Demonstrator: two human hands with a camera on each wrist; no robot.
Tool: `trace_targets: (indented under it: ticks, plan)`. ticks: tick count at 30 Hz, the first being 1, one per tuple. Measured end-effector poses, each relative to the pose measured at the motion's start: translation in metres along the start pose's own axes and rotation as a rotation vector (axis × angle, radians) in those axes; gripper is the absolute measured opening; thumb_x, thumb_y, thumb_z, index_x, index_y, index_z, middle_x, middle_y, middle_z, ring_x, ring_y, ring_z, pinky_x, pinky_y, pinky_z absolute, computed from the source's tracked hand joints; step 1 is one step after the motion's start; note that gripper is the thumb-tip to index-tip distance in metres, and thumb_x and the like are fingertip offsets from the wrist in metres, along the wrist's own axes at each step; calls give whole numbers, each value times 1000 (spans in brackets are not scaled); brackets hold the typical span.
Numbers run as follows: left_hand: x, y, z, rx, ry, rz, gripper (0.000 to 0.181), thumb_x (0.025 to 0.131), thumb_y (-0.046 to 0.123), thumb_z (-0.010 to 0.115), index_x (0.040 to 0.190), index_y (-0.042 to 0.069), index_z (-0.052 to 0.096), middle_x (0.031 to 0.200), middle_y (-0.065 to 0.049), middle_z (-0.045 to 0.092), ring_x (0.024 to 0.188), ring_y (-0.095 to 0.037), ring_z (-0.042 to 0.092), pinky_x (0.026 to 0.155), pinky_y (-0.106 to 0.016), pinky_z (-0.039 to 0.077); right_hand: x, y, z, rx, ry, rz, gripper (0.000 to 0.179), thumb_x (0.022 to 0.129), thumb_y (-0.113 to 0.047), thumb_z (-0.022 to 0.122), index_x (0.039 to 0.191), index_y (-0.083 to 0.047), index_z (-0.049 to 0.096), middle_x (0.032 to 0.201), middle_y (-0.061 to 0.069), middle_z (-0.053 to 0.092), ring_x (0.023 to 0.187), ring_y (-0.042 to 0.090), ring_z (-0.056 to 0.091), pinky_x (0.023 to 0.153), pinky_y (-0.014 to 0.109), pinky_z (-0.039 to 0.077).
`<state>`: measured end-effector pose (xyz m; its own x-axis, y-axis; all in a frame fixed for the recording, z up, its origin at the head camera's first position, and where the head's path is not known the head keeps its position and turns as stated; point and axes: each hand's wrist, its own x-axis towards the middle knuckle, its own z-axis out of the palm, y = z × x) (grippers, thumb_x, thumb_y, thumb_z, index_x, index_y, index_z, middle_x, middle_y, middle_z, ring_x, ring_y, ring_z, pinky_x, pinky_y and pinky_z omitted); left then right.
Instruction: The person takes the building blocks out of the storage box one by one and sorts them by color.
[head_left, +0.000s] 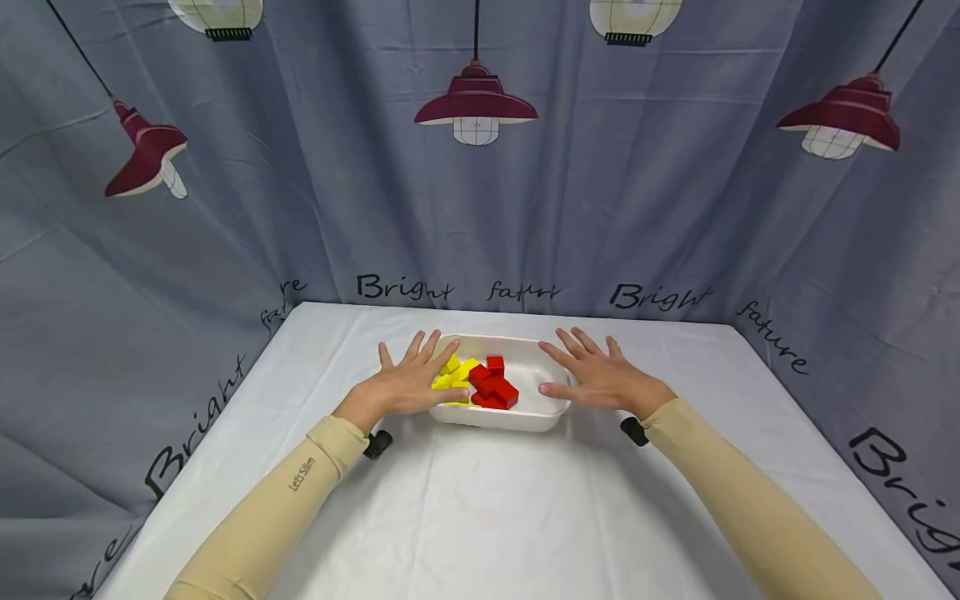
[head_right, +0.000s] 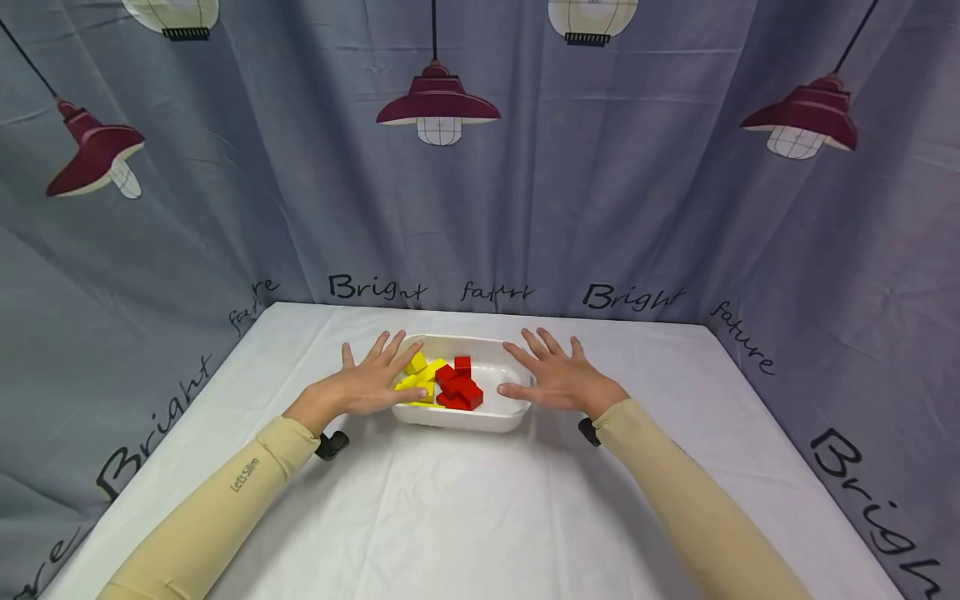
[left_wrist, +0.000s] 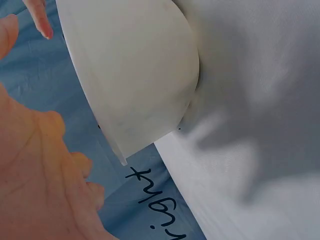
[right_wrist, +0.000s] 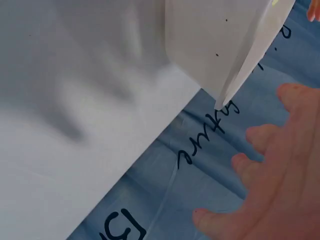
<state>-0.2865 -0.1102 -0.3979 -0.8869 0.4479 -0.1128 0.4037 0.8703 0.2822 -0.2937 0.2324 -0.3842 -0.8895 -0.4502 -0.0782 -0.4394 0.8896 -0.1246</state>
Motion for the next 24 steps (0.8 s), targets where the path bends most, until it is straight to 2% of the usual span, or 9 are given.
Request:
trace_targets:
  ticks: [3, 6, 8, 10, 13, 15, 19, 24]
  plan:
    - [3, -2, 1, 6, 34, 20, 92, 90, 79, 40, 163, 34, 3, 170, -5, -8, 156, -33, -7, 106, -80, -11, 3, 0, 1, 15, 54, -18, 89, 88, -82, 41, 160, -31, 28, 166, 10, 25, 154, 37, 17, 113, 75, 10]
    - [7, -4, 2, 3, 93, 31, 89, 93, 72, 46, 163, 30, 12, 171, -9, 0, 156, -34, 6, 111, -77, -2, 6, 0, 1, 33, 141, -55, 83, 90, -76, 47, 155, -25, 43, 156, 10, 45, 146, 36, 36, 111, 71, 22]
    - [12, -5, 3, 3, 147, 31, 83, 95, 63, 52, 162, 25, 22, 169, -12, 13, 154, -34, 19, 116, -72, 7, 7, 0, 0, 57, 185, -74, 77, 91, -72, 51, 149, -21, 51, 149, 8, 54, 139, 34, 46, 109, 67, 30]
    - [18, -6, 3, -12, 227, 23, 72, 97, 51, 56, 157, 17, 37, 163, -13, 33, 147, -33, 36, 118, -62, 22, 9, 1, 0, 77, 200, -84, 74, 92, -70, 53, 145, -19, 56, 145, 8, 58, 135, 34, 50, 109, 63, 33]
    - [25, -8, 4, -49, 348, -14, 55, 97, 37, 60, 144, 8, 54, 145, -13, 56, 131, -31, 55, 109, -52, 42, 12, 2, -1, 113, 198, -86, 73, 92, -71, 52, 142, -19, 59, 141, 7, 60, 131, 33, 53, 109, 61, 35]
    - [29, -10, 5, -89, 407, -49, 48, 96, 31, 60, 137, 6, 59, 136, -12, 62, 121, -30, 61, 101, -48, 49, 13, 1, -1, 133, 190, -81, 72, 92, -71, 52, 142, -20, 59, 141, 7, 61, 131, 33, 53, 110, 60, 35]
    - [34, -14, 8, -122, 428, -108, 47, 95, 27, 61, 136, 5, 59, 133, -14, 62, 117, -31, 63, 98, -48, 52, 15, -1, -1, 166, 181, -74, 71, 92, -70, 52, 141, -19, 60, 140, 7, 61, 131, 33, 53, 109, 61, 35]
    - [40, -20, 14, -121, 392, -124, 51, 96, 25, 60, 142, 4, 53, 139, -16, 58, 125, -33, 59, 102, -49, 49, 16, -1, -1, 234, 169, -59, 70, 93, -67, 54, 142, -17, 58, 143, 9, 58, 134, 33, 50, 111, 60, 35]
